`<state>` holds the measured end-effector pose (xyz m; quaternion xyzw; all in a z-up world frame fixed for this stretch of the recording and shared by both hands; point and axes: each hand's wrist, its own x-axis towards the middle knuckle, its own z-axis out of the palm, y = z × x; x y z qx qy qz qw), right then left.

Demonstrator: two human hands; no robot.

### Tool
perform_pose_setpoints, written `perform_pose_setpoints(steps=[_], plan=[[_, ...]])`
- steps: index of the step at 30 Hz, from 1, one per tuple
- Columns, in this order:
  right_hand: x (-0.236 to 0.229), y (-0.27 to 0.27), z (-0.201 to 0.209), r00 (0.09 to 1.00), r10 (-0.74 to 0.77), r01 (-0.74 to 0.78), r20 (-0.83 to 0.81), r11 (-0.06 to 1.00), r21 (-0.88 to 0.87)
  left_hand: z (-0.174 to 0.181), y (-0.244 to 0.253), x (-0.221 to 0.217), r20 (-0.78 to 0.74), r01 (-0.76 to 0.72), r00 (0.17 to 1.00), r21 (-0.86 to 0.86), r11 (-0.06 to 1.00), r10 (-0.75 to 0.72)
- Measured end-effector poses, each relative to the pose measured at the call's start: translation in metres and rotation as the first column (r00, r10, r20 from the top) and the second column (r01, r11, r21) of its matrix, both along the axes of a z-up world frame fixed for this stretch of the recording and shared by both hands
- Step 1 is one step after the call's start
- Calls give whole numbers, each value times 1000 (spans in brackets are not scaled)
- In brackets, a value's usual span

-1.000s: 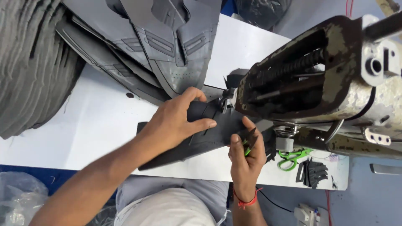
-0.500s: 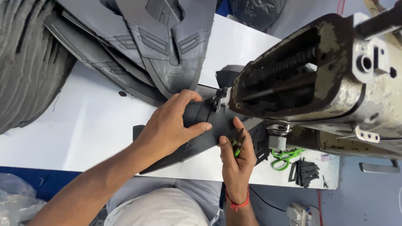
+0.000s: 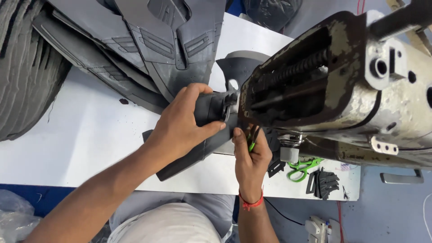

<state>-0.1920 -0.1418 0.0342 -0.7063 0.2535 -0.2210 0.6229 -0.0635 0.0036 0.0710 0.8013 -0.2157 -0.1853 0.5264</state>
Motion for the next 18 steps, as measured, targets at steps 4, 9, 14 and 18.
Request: perform_pose_setpoints(steps=[4,9,14,18], plan=[[6,-10,-8,1000,20,-19,2,984,-178,1,-5,9,91,18,996,-14,1000,-17],[9,-15,-5,999,-28,21,-45,990,-142,4,-8,23,-43,60,998,120,991,-56],[-9,-15,8,1000,11,-13,-11,970,-242,2,-6,42,45,-23,999,179,984,15],[-33,-11,41,985,-172,175,33,976,-129,-12,18,17,-222,139,971,208,968,-91]])
